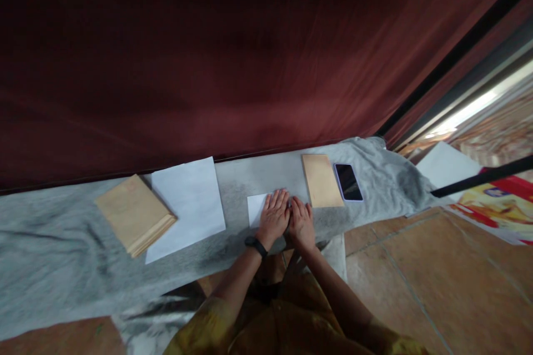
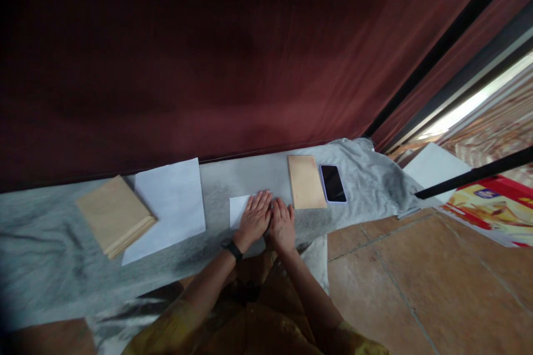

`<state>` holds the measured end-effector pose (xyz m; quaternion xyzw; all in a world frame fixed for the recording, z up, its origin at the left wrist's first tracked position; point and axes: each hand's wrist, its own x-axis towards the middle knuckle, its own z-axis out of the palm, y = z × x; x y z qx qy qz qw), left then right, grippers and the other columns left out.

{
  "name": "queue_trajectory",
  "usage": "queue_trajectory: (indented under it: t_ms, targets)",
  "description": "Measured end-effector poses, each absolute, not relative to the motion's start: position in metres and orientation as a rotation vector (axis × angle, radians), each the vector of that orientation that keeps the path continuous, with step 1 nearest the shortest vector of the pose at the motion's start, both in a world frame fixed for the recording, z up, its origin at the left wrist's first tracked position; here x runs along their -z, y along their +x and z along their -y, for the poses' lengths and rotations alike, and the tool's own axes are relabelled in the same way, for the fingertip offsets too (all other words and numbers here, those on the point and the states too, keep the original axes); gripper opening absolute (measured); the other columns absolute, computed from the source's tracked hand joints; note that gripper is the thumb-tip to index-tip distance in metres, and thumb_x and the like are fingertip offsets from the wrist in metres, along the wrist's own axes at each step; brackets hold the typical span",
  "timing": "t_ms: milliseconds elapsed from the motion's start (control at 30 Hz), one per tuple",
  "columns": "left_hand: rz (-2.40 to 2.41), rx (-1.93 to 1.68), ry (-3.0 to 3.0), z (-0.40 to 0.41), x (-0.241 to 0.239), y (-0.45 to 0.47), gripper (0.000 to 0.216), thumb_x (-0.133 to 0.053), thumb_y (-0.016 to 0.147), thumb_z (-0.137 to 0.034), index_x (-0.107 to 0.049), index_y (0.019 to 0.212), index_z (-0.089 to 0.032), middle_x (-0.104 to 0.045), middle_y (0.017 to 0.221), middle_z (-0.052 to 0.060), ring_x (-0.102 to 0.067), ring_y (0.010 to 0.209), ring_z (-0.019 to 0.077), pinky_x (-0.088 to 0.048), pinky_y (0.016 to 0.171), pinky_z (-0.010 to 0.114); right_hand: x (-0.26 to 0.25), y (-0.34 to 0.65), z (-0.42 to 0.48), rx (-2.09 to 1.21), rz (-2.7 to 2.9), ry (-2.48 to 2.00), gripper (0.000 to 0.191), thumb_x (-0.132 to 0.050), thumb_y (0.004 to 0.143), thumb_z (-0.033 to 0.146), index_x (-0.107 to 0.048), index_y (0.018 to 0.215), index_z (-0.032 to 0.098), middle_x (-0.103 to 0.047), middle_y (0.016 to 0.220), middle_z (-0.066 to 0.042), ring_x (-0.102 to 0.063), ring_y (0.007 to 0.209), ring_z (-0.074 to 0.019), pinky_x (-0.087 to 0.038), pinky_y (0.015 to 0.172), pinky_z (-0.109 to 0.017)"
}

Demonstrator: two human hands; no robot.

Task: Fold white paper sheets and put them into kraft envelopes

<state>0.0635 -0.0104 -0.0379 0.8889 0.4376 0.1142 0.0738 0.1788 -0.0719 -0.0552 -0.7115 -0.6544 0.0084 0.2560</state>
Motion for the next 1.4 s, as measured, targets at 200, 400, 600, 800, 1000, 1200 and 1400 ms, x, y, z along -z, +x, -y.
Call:
queue_trajectory:
  t_ms: [200, 400, 600, 800, 1000, 1200, 1400]
  targets:
    - [-1.308, -0.337, 2.686, 0.009, 0.036, 0.061, 0.055, -0.031, 0.101, -0.031, -0.035, 0.155, -0.016, -0.034, 0.163, 0.006, -0.023, 0.153, 0.0222, -0.02, 0.126, 0.048, 0.056, 0.178, 0.073, -0.034, 1.766, -1.932, 0.048, -0.032, 0.099, 0.014, -0.044, 0.145, 0.009, -0.057, 0.143, -0.017, -0.046, 0.138, -0.0221, -0.022, 0.12, -0.047]
    - [-1.263, -0.327, 2.732, 0.037, 0.03, 0.034, 0.055, -0.036, 0.102, -0.037, -0.037, 0.154, -0.018, -0.033, 0.163, 0.006, -0.023, 0.153, 0.0236, -0.02, 0.126, 0.049, 0.061, 0.182, 0.075, -0.017, 1.827, -1.918, 0.052, -0.034, 0.094, 0.01, -0.044, 0.145, 0.009, -0.056, 0.143, -0.017, -0.046, 0.137, -0.0231, -0.021, 0.121, -0.048]
    - [-1.566, -0.374, 2.656, 0.078, 0.037, 0.001, 0.064, -0.038, 0.101, -0.044, -0.029, 0.156, -0.012, -0.033, 0.162, 0.013, -0.026, 0.152, 0.0244, -0.024, 0.124, 0.048, 0.061, 0.184, 0.075, 0.028, 1.863, -1.927, 0.053, -0.033, 0.094, 0.009, -0.044, 0.145, 0.009, -0.056, 0.143, -0.016, -0.045, 0.138, -0.023, -0.023, 0.12, -0.048]
    - [-1.748, -0.464, 2.468, 0.071, 0.037, -0.009, 0.055, -0.035, 0.102, -0.034, -0.04, 0.151, -0.01, -0.042, 0.157, 0.016, -0.036, 0.147, 0.0265, -0.031, 0.121, 0.047, 0.061, 0.184, 0.075, 0.032, 1.868, -1.934, 0.053, -0.031, 0.095, 0.009, -0.043, 0.146, 0.009, -0.055, 0.144, -0.017, -0.045, 0.138, -0.023, -0.024, 0.119, -0.049]
    - [-1.577, -0.392, 2.484, 0.002, 0.011, 0.011, 0.051, -0.037, 0.095, -0.01, -0.046, 0.145, -0.01, -0.054, 0.147, 0.017, -0.048, 0.137, 0.0243, -0.035, 0.116, 0.042, 0.061, 0.184, 0.076, 0.035, 1.838, -1.891, 0.054, -0.032, 0.093, 0.008, -0.042, 0.146, 0.01, -0.056, 0.143, -0.017, -0.046, 0.137, -0.0236, -0.026, 0.119, -0.05]
    - [-1.625, -0.268, 2.42, -0.019, -0.003, 0.027, 0.035, -0.044, 0.093, -0.01, -0.063, 0.122, -0.013, -0.064, 0.121, 0.016, -0.057, 0.115, 0.0288, -0.042, 0.101, 0.043, 0.061, 0.182, 0.076, -0.041, 1.749, -1.824, 0.048, -0.032, 0.098, 0.016, -0.045, 0.144, 0.011, -0.058, 0.14, -0.017, -0.048, 0.135, -0.0234, -0.027, 0.119, -0.052]
    - [-1.656, -0.4, 2.153, -0.009, -0.011, 0.017, 0.021, -0.045, 0.092, -0.01, -0.064, 0.09, -0.018, -0.066, 0.094, 0.009, -0.06, 0.095, 0.0242, -0.042, 0.091, 0.038, 0.053, 0.189, 0.076, -0.408, 1.48, -1.635, 0.046, -0.036, 0.1, 0.033, -0.055, 0.138, 0.016, -0.061, 0.138, -0.014, -0.051, 0.133, -0.0251, -0.028, 0.119, -0.054]
